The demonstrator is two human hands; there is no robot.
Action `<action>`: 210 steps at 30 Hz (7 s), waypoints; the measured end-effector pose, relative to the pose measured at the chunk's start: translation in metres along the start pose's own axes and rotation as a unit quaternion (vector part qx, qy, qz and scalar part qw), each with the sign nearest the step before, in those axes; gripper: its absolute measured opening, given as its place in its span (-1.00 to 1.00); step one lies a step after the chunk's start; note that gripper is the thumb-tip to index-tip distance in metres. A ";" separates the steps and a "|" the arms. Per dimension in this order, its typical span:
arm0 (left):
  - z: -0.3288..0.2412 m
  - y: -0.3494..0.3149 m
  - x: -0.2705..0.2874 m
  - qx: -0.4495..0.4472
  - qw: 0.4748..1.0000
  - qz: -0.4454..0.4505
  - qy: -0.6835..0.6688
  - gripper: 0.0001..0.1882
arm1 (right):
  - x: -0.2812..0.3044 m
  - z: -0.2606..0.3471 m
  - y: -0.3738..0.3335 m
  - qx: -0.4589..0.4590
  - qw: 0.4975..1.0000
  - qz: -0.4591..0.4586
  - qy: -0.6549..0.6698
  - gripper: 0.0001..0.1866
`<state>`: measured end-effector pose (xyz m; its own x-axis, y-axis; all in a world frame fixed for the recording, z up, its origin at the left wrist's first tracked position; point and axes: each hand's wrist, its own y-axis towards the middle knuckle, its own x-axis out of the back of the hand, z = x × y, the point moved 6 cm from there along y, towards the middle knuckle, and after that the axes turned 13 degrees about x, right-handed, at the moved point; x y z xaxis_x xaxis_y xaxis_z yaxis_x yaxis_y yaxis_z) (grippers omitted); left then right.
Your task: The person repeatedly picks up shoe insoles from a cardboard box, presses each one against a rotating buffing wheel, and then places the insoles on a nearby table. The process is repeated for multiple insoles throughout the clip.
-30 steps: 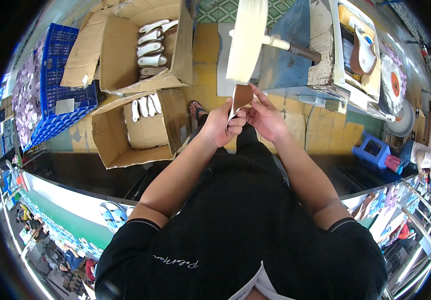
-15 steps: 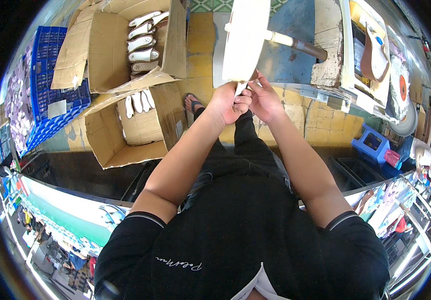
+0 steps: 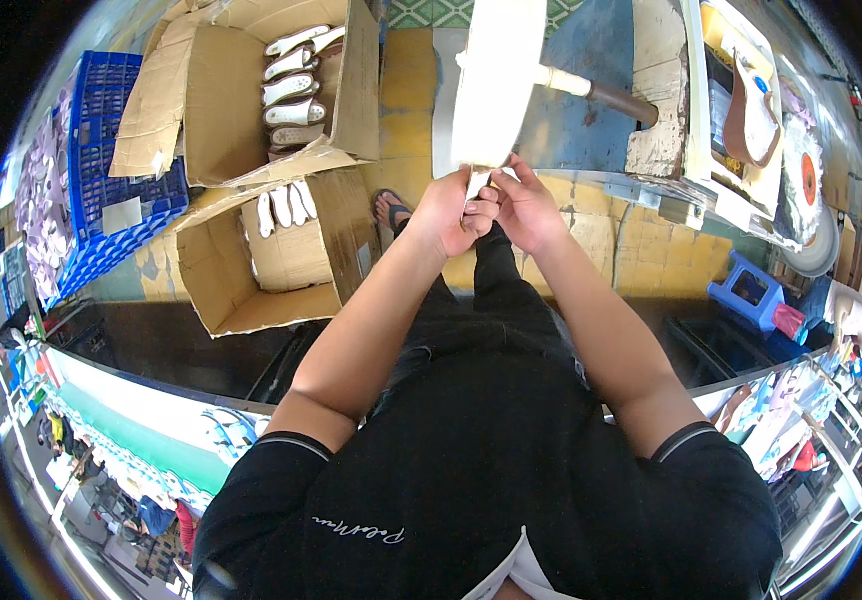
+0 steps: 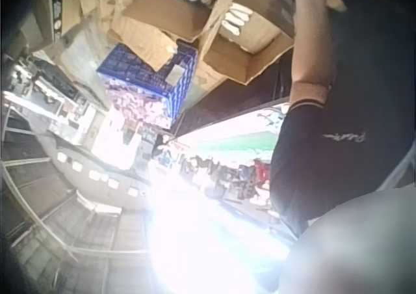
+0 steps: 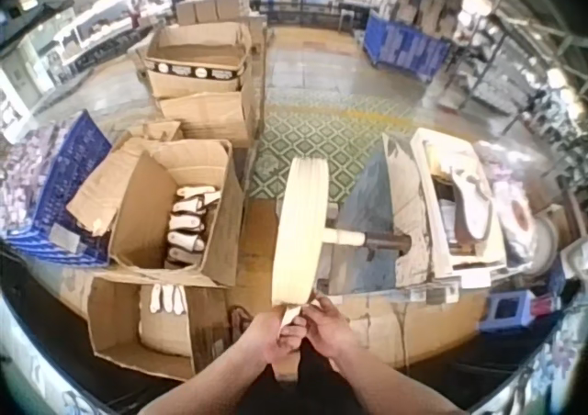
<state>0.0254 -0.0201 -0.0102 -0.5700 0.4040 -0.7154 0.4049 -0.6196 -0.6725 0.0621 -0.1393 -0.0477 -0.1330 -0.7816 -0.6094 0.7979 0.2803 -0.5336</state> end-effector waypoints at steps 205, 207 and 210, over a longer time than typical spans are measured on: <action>0.162 -0.175 -0.031 -0.267 0.894 -0.043 0.357 -0.55 | 0.049 0.437 -0.069 0.351 0.816 -0.162 -0.431 -0.81; 0.162 -0.175 -0.032 -0.266 0.896 -0.056 0.352 -0.55 | 0.037 0.435 -0.088 0.382 0.800 -0.136 -0.443 -0.81; 0.162 -0.176 -0.038 -0.276 0.893 -0.050 0.351 -0.55 | 0.018 0.416 -0.119 0.392 0.834 -0.071 -0.382 -0.85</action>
<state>-0.1395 -0.0357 0.1660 -0.1124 0.8813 -0.4590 0.7784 -0.2091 -0.5920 0.2098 -0.4184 0.2489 -0.0841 -0.9869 0.1377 0.9850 -0.0615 0.1610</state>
